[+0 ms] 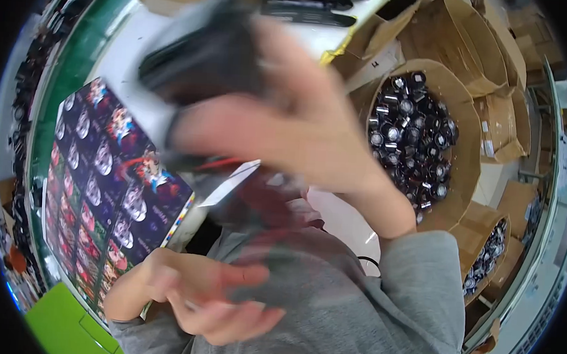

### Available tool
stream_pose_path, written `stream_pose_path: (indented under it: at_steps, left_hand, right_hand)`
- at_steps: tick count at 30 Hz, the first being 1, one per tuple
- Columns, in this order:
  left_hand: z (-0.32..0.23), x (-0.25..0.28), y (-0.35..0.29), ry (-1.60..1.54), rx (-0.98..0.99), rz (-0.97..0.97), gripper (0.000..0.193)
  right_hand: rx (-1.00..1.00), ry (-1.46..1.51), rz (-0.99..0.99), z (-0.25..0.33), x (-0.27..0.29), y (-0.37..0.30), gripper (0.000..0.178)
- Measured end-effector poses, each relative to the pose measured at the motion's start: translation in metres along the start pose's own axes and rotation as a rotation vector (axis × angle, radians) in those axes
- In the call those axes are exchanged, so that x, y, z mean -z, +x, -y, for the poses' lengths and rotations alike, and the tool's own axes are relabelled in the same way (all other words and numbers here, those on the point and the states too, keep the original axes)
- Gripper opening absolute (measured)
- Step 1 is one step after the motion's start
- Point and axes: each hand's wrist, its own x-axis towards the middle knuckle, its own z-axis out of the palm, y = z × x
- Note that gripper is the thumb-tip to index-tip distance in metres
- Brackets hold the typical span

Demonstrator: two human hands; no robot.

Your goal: The person assembles electronic cooling fans by inserting wires into a plastic housing and securing components with small screws using a precision screwdriver.

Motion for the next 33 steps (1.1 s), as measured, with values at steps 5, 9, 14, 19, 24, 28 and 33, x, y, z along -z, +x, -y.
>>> stream_pose_path:
  at_steps: [5, 9, 14, 19, 24, 28, 33]
  left_hand:
    - [0.0, 0.068, -0.029, 0.628, 0.444, 0.613, 0.056]
    - [-0.003, 0.087, -0.044, 0.284, 0.923, 0.631, 0.073]
    - [-0.021, 0.094, -0.05, 0.153, 1.258, 0.762, 0.094]
    - [-0.029, 0.081, -0.05, 0.256, 1.177, 0.88, 0.059]
    - [-0.035, 0.065, -0.039, 0.686, 1.024, 0.829, 0.053]
    - [-0.03, 0.055, -0.009, 0.718, 0.918, 0.597, 0.047]
    - [-0.046, -0.003, 0.012, 0.335, 0.769, 0.718, 0.042]
  right_hand:
    - [0.427, -1.052, 0.411, -0.058, -0.098, 0.041, 0.062]
    - [0.377, -1.609, 0.578, -0.098, -0.142, 0.045, 0.056]
    - [0.585, -1.311, 0.297, -0.124, -0.127, 0.031, 0.044]
    - [0.916, -0.727, -0.036, -0.087, -0.039, -0.014, 0.025]
    - [0.304, -1.319, -0.818, -0.084, 0.186, -0.147, 0.019]
    - [-0.72, -1.523, -0.956, -0.135, 0.356, -0.307, 0.05]
    - [-1.253, -1.125, -0.724, -0.173, 0.441, -0.385, 0.084]
